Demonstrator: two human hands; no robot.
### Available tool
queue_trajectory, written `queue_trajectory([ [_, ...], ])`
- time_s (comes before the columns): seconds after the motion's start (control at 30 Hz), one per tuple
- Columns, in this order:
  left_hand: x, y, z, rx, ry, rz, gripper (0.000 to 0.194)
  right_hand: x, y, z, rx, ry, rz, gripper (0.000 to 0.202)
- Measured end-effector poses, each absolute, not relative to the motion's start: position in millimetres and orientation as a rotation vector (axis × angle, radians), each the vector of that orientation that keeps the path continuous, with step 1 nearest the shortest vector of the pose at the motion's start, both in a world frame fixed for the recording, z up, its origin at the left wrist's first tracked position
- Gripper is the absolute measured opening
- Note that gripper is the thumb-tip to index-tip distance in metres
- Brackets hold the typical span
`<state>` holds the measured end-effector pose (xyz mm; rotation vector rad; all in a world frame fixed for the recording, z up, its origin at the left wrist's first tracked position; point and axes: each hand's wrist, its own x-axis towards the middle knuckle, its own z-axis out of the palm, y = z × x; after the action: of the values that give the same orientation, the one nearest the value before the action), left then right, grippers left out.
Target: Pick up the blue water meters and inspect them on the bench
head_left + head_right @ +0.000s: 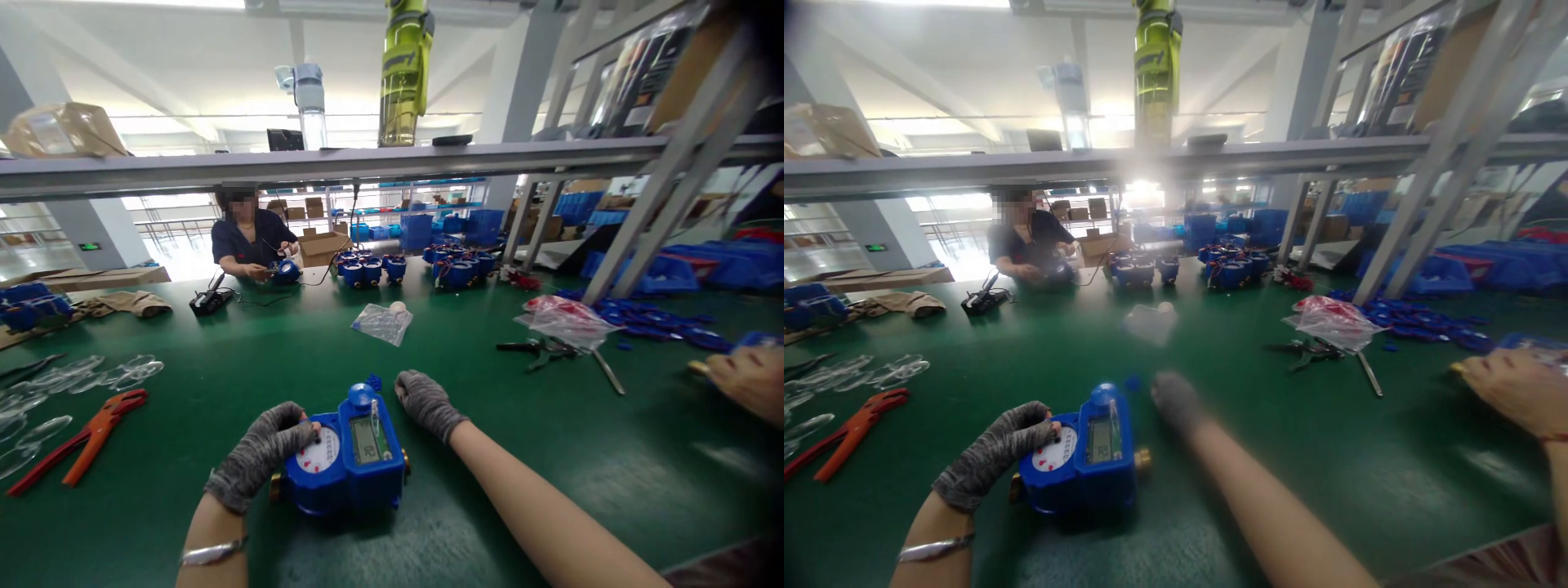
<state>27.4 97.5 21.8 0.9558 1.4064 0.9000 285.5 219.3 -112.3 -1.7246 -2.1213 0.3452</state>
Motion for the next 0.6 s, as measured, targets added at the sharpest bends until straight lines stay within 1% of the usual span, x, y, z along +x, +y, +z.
queue_trajectory([
  [0.1, 24.0, 96.6, 19.7, 1.052, 1.412, 0.839, 0.047, 293.9, 208.5, -115.4, -1.718, -2.151, 0.309, 0.019],
  [0.33, 20.0, 95.7, 20.0, 1.101, 1.387, 0.816, 0.043, 291.8, 212.8, -119.2, -1.742, -2.097, 0.302, 0.021],
  [0.53, 20.1, 82.3, 41.4, 0.937, 1.511, 0.863, 0.052, 295.3, 208.4, -120.0, -1.643, -2.195, 0.291, 0.022],
  [0.6, 19.0, 80.3, 43.4, 0.952, 1.522, 0.876, 0.051, 297.1, 208.2, -118.5, -1.623, -2.186, 0.328, 0.021],
])
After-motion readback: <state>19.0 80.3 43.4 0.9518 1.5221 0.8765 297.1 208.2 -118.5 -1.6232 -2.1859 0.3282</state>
